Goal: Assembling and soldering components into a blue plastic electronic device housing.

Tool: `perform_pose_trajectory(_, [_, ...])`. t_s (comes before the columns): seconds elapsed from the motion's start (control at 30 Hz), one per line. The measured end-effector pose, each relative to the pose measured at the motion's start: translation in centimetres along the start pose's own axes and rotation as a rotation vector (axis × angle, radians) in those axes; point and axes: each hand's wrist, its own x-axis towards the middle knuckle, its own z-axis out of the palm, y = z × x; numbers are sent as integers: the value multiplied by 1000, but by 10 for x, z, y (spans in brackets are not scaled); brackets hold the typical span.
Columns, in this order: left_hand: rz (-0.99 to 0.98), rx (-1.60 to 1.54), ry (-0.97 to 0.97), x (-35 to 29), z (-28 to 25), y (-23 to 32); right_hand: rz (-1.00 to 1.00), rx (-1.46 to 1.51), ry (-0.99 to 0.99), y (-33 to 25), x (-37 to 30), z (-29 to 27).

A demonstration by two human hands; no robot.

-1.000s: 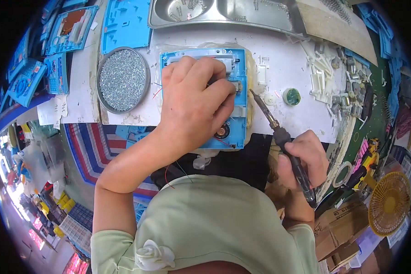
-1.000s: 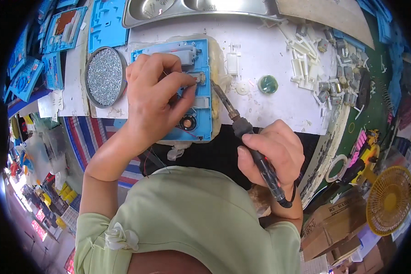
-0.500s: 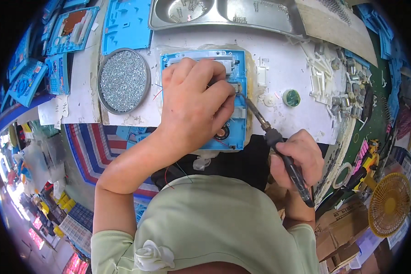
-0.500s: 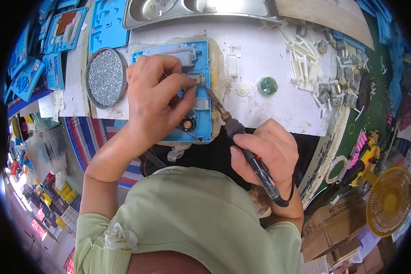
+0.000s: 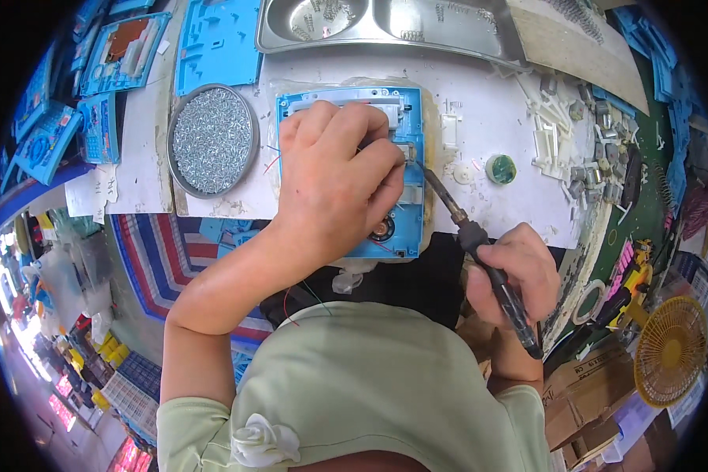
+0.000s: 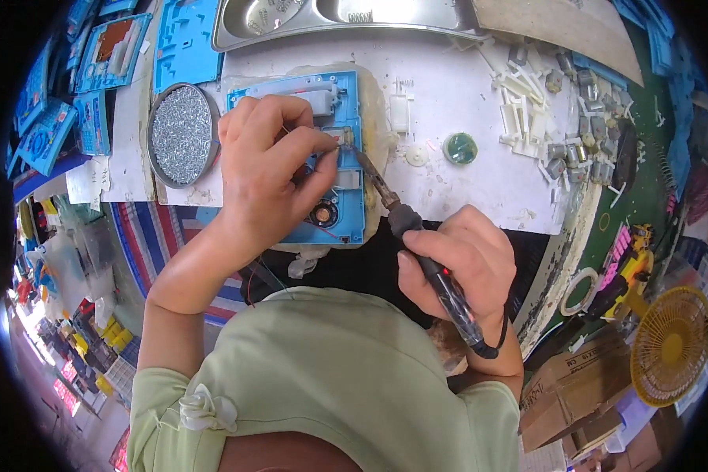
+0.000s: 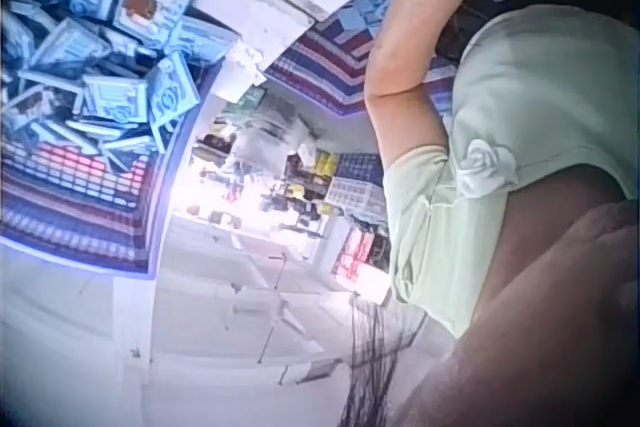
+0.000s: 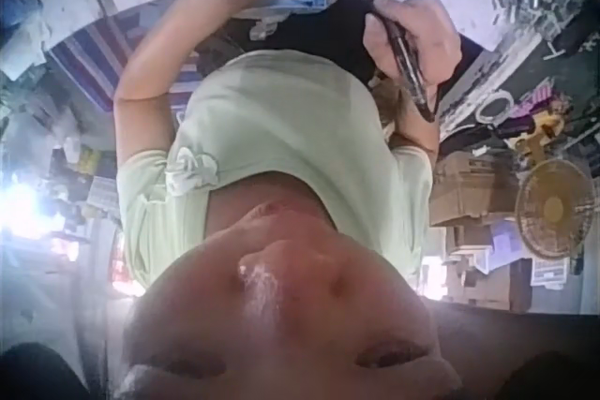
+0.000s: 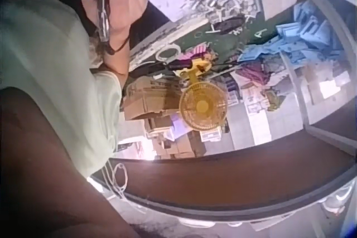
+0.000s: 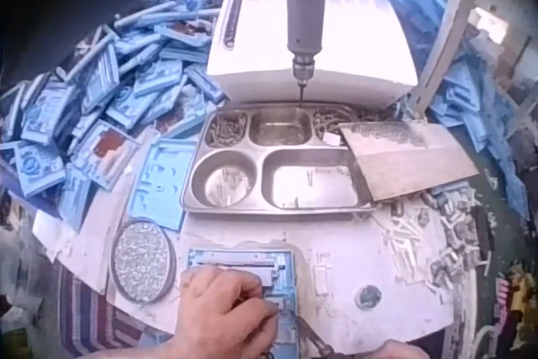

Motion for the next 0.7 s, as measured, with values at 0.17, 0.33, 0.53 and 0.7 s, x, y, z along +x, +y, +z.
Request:
perform_pose_trajectory(0.17, [2, 3, 1, 0, 0, 0, 6, -2, 20, 0, -2, -3])
perform_pose_trajectory(0.33, [0, -4, -1, 0, 0, 0, 4, -9, 25, 0, -3, -6])
perform_pose_trajectory(0.53, [-9, 7, -18, 1, -2, 1, 9, -9, 35, -2, -2, -8])
perform_pose_trajectory(0.7, [-9, 6, -34, 2, -3, 2, 1, -7, 47, 1, -4, -7])
